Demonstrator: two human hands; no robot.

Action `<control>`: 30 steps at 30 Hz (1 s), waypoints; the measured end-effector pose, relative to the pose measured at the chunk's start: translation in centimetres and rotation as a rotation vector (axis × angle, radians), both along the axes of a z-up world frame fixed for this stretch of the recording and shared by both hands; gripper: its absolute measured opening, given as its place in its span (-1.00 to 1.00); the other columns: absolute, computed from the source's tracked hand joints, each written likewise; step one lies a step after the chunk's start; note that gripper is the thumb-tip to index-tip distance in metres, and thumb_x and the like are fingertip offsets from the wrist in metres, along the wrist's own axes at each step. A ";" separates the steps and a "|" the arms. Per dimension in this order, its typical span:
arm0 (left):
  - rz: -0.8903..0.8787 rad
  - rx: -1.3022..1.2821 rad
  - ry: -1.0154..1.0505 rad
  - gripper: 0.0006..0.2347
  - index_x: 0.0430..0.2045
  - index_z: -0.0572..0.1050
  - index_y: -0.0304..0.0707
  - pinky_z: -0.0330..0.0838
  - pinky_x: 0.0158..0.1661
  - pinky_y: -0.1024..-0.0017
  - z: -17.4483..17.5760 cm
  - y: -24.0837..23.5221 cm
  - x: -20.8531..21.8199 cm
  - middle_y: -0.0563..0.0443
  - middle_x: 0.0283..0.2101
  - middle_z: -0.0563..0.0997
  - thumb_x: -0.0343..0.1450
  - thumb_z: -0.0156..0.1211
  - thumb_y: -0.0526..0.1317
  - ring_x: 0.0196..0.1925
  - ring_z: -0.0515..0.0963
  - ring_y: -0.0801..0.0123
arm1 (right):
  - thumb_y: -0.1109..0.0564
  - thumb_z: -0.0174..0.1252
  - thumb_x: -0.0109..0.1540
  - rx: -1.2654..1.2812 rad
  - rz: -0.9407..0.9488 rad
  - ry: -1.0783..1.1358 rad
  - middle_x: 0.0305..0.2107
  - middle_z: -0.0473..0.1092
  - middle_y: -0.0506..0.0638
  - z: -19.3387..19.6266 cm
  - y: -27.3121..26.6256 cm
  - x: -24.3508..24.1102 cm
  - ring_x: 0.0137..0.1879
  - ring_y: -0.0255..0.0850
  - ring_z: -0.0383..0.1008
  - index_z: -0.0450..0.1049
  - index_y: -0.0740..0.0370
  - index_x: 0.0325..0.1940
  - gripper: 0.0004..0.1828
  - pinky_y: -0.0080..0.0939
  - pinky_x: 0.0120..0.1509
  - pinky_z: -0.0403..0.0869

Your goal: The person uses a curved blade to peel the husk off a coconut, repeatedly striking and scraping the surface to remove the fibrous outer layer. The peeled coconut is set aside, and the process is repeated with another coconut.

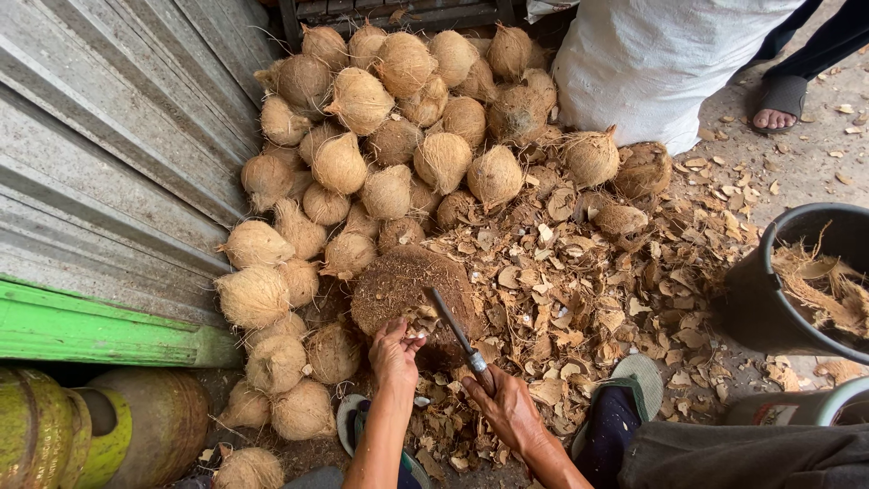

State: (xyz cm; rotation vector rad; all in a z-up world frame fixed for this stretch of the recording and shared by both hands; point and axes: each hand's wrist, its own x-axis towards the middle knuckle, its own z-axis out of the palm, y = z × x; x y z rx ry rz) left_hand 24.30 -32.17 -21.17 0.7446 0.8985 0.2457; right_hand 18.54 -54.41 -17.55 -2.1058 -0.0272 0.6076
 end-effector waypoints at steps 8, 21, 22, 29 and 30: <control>0.057 0.062 0.041 -0.69 -0.04 0.48 -0.41 0.59 -0.37 0.30 -0.5 -0.2 0.0 -0.08 -0.22 0.62 0.33 0.30 -0.42 -0.26 0.63 0.25 | -0.28 0.09 0.38 0.038 -0.015 -0.034 -0.72 0.20 -0.15 -0.6 0.6 0.2 -0.67 -0.38 0.06 0.32 0.09 -0.46 -0.50 -0.26 -0.59 0.27; 0.091 0.100 0.115 -0.80 -0.16 0.51 -0.42 0.58 -0.47 0.38 1.9 -1.3 0.1 -0.13 -0.26 0.63 0.37 0.32 -0.44 -0.37 0.62 0.28 | -0.24 0.08 0.36 0.068 -0.100 -0.092 -0.74 0.12 -0.15 0.7 1.4 0.0 -0.69 -0.35 -0.02 0.39 0.06 -0.35 -0.61 -0.23 -0.62 0.18; 0.090 0.120 0.099 -0.81 -0.18 0.50 -0.43 0.59 -0.48 0.38 2.1 -1.4 0.3 -0.14 -0.27 0.65 0.37 0.32 -0.44 -0.38 0.63 0.27 | -0.24 0.09 0.38 0.082 -0.114 -0.068 -0.74 0.14 -0.14 0.6 1.5 0.2 -0.69 -0.36 -0.01 0.39 0.10 -0.36 -0.57 -0.25 -0.61 0.21; 0.103 0.138 0.121 -0.86 -0.29 0.50 -0.42 0.57 -0.55 0.41 2.2 -2.1 0.6 -0.13 -0.33 0.66 0.35 0.32 -0.44 -0.45 0.64 0.33 | -0.22 0.06 0.34 -0.028 -0.016 -0.034 -0.77 0.27 -0.09 1.8 2.4 0.4 -0.76 -0.34 0.08 0.37 -0.06 -0.22 -0.74 -0.19 -0.70 0.24; 0.115 0.148 0.092 -0.86 -0.29 0.50 -0.44 0.56 -0.56 0.40 2.4 -1.9 1.1 -0.15 -0.33 0.64 0.36 0.32 -0.45 -0.46 0.63 0.30 | -0.22 0.04 0.32 -0.001 -0.023 -0.014 -0.78 0.28 -0.08 1.9 2.5 0.7 -0.77 -0.33 0.09 0.34 -0.15 -0.13 -0.79 -0.20 -0.70 0.25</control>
